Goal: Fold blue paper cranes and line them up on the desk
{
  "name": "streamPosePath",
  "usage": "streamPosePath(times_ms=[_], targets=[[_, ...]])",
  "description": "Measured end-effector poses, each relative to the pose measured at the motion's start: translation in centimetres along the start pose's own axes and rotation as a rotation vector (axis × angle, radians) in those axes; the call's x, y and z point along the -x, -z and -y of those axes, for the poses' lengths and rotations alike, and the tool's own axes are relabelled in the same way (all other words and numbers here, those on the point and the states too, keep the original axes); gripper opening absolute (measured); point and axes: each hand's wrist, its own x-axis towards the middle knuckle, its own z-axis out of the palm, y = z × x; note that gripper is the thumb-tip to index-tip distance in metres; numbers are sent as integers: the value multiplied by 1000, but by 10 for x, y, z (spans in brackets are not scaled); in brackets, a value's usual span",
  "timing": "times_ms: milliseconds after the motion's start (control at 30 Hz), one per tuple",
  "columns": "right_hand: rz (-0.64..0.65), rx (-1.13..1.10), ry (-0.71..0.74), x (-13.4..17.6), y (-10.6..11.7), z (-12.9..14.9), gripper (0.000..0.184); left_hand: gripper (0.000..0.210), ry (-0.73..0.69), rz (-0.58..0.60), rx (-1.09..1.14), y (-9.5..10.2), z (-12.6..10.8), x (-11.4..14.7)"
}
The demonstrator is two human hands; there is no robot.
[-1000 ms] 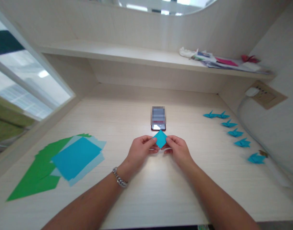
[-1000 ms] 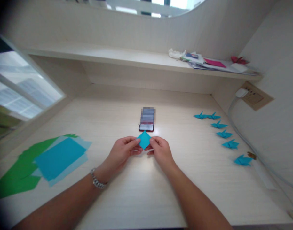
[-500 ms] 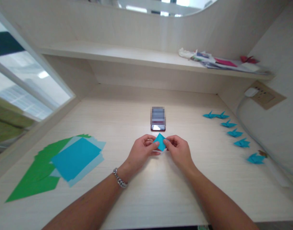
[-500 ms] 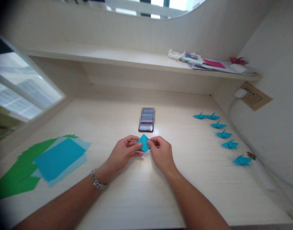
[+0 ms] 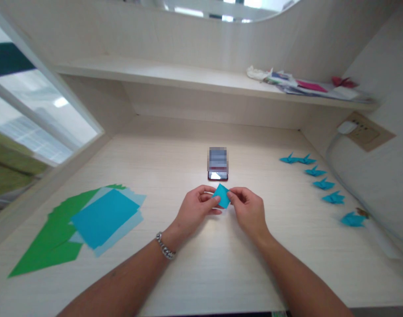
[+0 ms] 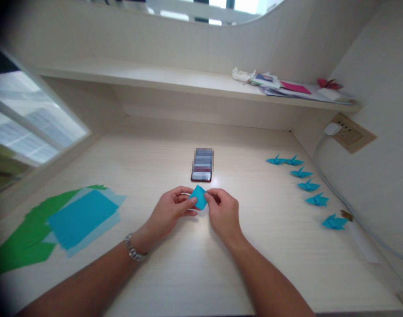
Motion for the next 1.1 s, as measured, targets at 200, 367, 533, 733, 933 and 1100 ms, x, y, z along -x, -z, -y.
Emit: streamPosePath(times_ms=[200, 367, 533, 733, 933, 1100], targets=[[-11, 25, 71, 2, -1, -2, 18, 44, -11, 31, 35, 1, 1, 0], [-35, 25, 89, 4, -1, 0, 21, 48, -10, 43, 105, 1, 0, 0], [-48, 32, 59, 4, -2, 3, 15, 41, -20, 43, 118, 1, 2, -1], [-4, 79, 47, 1, -1, 1, 14, 37, -20, 71, 67, 3, 4, -1], [31, 134, 105, 0, -1, -1, 16, 37, -15, 56, 68, 3, 7, -2], [42, 207, 165, 2, -1, -2, 16, 30, -9, 47, 133, 0, 6, -1]])
